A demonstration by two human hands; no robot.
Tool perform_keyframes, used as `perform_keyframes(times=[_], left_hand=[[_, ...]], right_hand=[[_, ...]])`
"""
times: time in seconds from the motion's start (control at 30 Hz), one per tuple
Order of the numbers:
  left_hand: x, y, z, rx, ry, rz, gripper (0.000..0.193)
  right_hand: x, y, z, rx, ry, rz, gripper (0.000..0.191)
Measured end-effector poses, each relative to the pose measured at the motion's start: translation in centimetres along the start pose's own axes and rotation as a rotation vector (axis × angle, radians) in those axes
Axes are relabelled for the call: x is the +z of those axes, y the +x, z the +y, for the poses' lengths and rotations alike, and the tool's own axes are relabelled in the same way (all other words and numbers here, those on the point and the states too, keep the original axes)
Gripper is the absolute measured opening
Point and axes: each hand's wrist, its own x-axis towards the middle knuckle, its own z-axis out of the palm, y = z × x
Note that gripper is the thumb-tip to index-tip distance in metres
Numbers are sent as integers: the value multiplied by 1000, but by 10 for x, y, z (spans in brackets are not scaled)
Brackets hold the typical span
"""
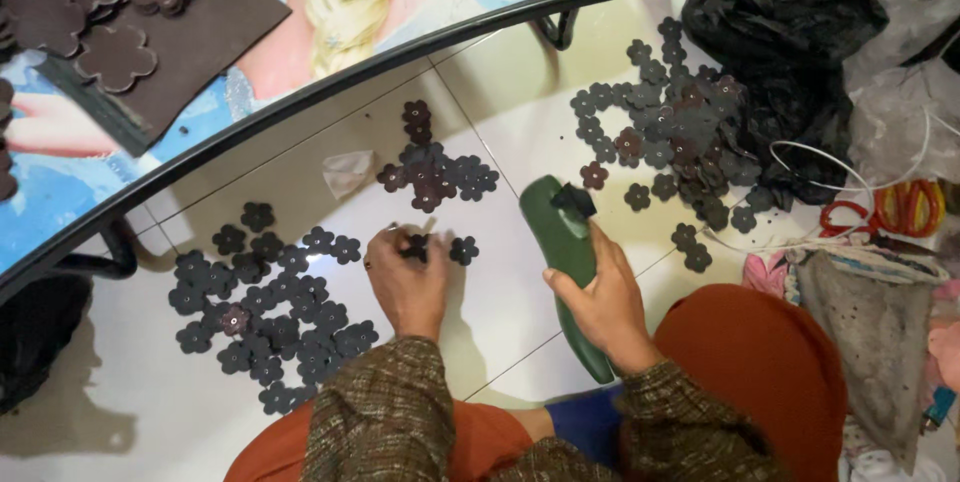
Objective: The person sits on the floor and uses a hot glue gun to attach small dark flower-shaped pieces to a larger dark base. They repeatedly pick up pieces, apply glue, and press them into place.
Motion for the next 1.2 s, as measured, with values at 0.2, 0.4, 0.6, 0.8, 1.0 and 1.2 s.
perform_keyframes(times=[0.2,0.4,0.6,0.8,1.0,1.2], left_hand=[[0,5,-8,26,106,187,36],[-19,20,-47,-337,-17,29,17],[-16,20,-51,-339,13,-27,12],[-22,24,-51,-261,40,30,11],[-14,17,-17,47,164,-222,16],[-1,12,1,427,258,-611,19]], right_hand=[[20,-23,-6,-438,-98,-41,81],[43,-21,-30,-113,-148,-298,86],[45,-24,-40,-148,154,-181,84],[79,-16,-44,-543,-355,-139,86],[71,-9,-25,14,508,-121,60],[64,12,-11,65,260,68,70]])
